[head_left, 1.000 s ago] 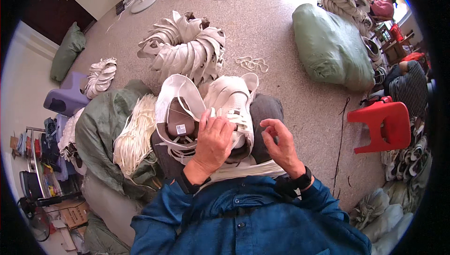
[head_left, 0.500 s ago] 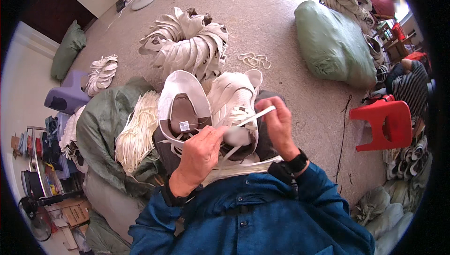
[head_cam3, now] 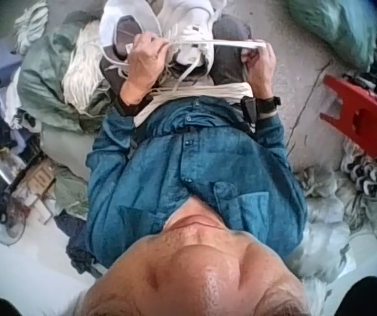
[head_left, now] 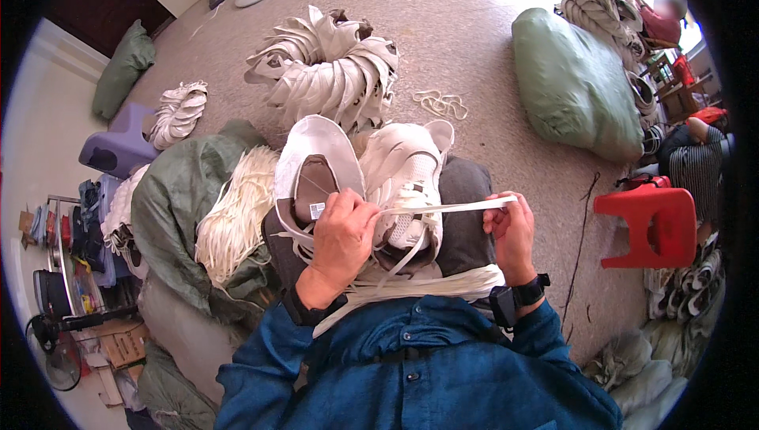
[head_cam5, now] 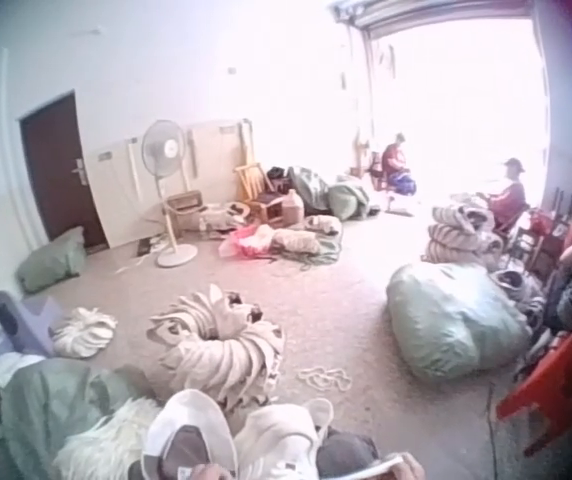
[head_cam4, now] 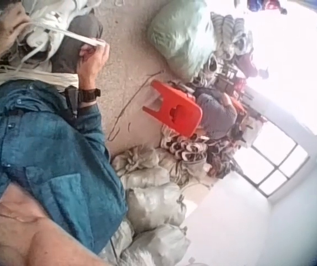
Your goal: The recorder is lacing white sneakers while sitting in a large room with other workers.
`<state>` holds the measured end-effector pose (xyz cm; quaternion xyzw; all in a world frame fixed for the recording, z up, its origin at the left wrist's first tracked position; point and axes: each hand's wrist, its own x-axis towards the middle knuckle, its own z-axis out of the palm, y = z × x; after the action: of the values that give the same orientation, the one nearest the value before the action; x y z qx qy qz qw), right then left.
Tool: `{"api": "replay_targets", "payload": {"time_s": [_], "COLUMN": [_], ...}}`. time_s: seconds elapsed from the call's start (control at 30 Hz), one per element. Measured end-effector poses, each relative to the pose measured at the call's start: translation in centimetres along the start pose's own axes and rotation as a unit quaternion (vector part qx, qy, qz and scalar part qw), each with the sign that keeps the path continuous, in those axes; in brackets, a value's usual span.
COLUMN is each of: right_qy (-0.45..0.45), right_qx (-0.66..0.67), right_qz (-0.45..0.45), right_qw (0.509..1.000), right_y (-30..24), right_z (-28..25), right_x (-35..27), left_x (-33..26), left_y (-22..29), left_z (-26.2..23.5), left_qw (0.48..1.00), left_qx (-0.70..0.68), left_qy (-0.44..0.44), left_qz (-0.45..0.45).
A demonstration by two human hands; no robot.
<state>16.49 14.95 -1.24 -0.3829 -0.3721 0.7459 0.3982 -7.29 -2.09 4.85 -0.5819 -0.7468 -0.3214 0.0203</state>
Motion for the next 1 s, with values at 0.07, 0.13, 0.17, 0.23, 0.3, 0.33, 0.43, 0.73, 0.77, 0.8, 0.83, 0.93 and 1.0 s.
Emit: {"api": "replay_targets", "payload": {"time_s": [0.07,0.13,0.17,0.23,0.3,0.33,0.43,0.73,0.77,0.8,0.83,0.93,1.0], "right_qy": [-0.011,-0.035,-0.047,-0.058,-0.032,-0.02,-0.047,-0.271,-0.264,-0.257,-0.246,-0.216,-0.212], "right_qx": [-0.096,-0.134,-0.216,-0.295,-0.289,-0.286,-0.338,-0.511,-0.52,-0.529,-0.538,-0.514,-0.497], "right_qz": [0.04,0.041,-0.025,-0.093,-0.096,-0.097,-0.161,-0.387,-0.391,-0.394,-0.403,-0.404,-0.398], "right_qw": [0.995,0.99,0.975,0.949,0.952,0.953,0.926,0.719,0.713,0.707,0.698,0.725,0.741], "right_y": [-0.3,-1.0,-1.0,-1.1,-1.3,-1.4,-1.6,1.6,2.1,2.4,2.7,3.8,3.5], "right_z": [-0.3,-0.1,-0.4,-0.7,-0.9,-0.9,0.2,9.3,9.7,10.1,10.6,11.8,11.6], "right_x": [-0.1,-0.3,-0.4,-0.7,-1.0,-1.1,-2.1,-3.1,-2.9,-2.8,-2.9,-2.5,-2.4], "left_x": [0.3,0.5,0.6,0.6,0.3,0.3,0.2,-2.6,-2.7,-2.7,-2.7,-2.6,-2.5], "left_y": [0.2,0.2,0.1,0.0,0.0,0.1,0.6,2.5,2.3,2.0,1.7,0.8,1.0], "left_z": [0.1,0.2,0.3,0.5,0.7,0.7,0.9,1.9,1.9,2.0,2.2,2.6,2.2], "left_qw": [0.991,0.962,0.935,0.901,0.909,0.91,0.955,1.0,1.0,1.0,0.999,0.997,0.992], "left_qx": [-0.097,-0.193,-0.261,-0.327,-0.297,-0.297,-0.228,-0.005,-0.003,0.002,0.007,-0.047,-0.093], "left_qy": [-0.037,-0.073,-0.092,-0.109,-0.131,-0.131,-0.084,-0.007,-0.004,-0.02,-0.035,0.0,-0.004], "left_qz": [-0.09,-0.177,-0.222,-0.264,-0.259,-0.258,-0.168,-0.013,-0.014,-0.024,-0.033,-0.06,-0.089]}}
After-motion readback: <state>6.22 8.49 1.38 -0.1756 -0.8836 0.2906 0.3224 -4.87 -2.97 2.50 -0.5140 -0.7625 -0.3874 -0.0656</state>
